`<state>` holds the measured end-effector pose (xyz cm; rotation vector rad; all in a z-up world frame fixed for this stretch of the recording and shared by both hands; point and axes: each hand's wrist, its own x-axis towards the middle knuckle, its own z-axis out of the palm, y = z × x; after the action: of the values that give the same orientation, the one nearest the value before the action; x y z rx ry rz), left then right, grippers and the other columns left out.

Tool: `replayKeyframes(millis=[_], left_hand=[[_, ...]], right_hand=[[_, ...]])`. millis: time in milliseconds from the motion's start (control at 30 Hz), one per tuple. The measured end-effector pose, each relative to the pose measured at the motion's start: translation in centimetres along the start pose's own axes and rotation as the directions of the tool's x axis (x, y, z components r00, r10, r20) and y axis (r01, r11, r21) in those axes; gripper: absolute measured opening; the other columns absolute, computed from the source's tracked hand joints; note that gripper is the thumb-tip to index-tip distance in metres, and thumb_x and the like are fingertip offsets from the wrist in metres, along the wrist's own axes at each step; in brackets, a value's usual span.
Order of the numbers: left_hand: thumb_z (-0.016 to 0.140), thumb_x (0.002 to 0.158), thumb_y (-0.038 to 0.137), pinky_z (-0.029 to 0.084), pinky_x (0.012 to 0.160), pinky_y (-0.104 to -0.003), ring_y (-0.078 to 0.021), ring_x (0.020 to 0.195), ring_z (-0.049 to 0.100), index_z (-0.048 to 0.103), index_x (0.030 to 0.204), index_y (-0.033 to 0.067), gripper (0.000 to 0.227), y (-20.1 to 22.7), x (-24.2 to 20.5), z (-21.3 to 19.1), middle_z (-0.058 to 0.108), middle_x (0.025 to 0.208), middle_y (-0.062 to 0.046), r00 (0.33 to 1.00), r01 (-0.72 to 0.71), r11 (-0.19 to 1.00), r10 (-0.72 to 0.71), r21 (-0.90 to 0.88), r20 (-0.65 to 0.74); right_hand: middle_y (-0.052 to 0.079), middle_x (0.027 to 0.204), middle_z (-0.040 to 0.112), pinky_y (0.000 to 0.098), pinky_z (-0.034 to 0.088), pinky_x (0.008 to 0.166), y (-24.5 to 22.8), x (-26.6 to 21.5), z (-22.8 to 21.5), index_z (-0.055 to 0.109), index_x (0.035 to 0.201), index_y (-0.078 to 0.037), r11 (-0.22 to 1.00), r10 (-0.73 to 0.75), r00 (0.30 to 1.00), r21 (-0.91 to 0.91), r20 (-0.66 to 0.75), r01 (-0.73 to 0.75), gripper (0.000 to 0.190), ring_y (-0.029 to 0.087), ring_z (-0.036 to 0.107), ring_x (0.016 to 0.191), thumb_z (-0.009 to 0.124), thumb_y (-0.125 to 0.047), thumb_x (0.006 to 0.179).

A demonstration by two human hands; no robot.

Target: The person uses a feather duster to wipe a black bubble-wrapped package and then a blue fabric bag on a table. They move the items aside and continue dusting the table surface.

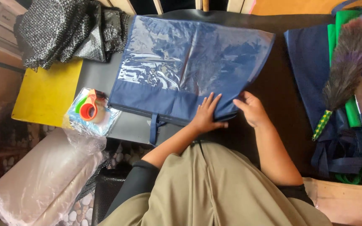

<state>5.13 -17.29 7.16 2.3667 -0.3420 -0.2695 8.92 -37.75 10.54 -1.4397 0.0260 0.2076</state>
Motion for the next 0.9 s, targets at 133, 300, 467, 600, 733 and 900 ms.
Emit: replayKeyframes(millis=[133,300,467,600,733,900], left_hand=[[0.046,0.077,-0.014,0.03,0.126,-0.047,-0.038,0.15,0.037,0.039,0.161,0.0351,0.097,-0.2,4.5,-1.2,0.045,0.16,-0.015,0.965,-0.145,0.912,0.045,-0.384,-0.258],[0.043,0.085,0.007,0.028,0.125,-0.055,-0.038,0.145,0.038,0.044,0.155,0.0048,0.07,0.5,8.4,-5.5,0.047,0.15,-0.033,0.914,-0.362,0.325,-0.063,-0.874,-0.402],[0.051,0.097,0.056,0.033,0.122,-0.064,-0.0432,0.141,0.046,0.05,0.151,0.0071,0.073,6.5,4.1,-15.6,0.053,0.148,-0.025,0.918,-0.374,-0.166,0.075,-0.912,-0.39],[0.051,0.102,0.065,0.04,0.123,-0.061,-0.0376,0.138,0.055,0.054,0.147,0.0122,0.069,4.8,-0.7,-22.1,0.059,0.145,-0.017,0.877,-0.472,-0.252,-0.032,-0.845,-0.48],[0.055,0.099,0.06,0.044,0.121,-0.06,-0.0375,0.135,0.059,0.058,0.141,0.0104,0.066,-6.8,-3.5,-19.1,0.062,0.141,-0.017,0.858,-0.476,-0.225,-0.334,-0.85,-0.391],[0.05,0.104,0.056,0.05,0.112,-0.058,-0.0368,0.124,0.065,0.057,0.141,0.0056,0.063,-18.5,-5.4,-11.0,0.065,0.136,-0.019,0.741,-0.439,-0.243,-0.643,-0.865,-0.195]], right_hand=[[0.005,0.123,0.068,0.0349,0.049,0.108,-1.4,-0.7,1.4,0.062,0.136,-0.006,0.961,-0.266,0.954,0.114,0.138,0.252,0.048,0.012,0.062,0.116,0.071,0.004,0.09],[0.021,0.146,0.03,0.0698,0.027,0.115,0.9,-2.2,4.7,0.0,0.162,-0.01,0.847,-0.508,0.861,-0.168,0.025,0.505,0.162,0.039,0.036,0.138,0.107,-0.005,0.041],[0.024,0.112,0.06,0.0458,0.05,0.099,-2.2,-1.7,5.2,0.057,0.125,0.011,0.312,-0.916,0.391,-0.769,-0.088,0.558,0.071,0.041,0.065,0.105,0.092,-0.005,0.065],[0.016,0.093,0.073,0.0537,0.053,0.094,-5.1,-2.5,1.1,0.079,0.094,0.001,0.004,-0.982,0.15,-0.791,0.111,0.611,0.014,0.039,0.068,0.091,0.086,0.0,0.081],[0.009,0.103,0.073,0.0514,0.056,0.094,-3.7,-3.4,2.1,0.081,0.099,-0.012,0.012,-0.957,0.219,-0.729,0.19,0.684,0.027,0.037,0.068,0.102,0.086,-0.002,0.074],[0.018,0.135,0.058,0.0474,0.049,0.112,4.4,-3.2,2.0,0.072,0.128,-0.015,0.187,-0.822,0.522,-0.757,0.23,0.627,0.073,0.037,0.06,0.124,0.088,-0.005,0.057]])
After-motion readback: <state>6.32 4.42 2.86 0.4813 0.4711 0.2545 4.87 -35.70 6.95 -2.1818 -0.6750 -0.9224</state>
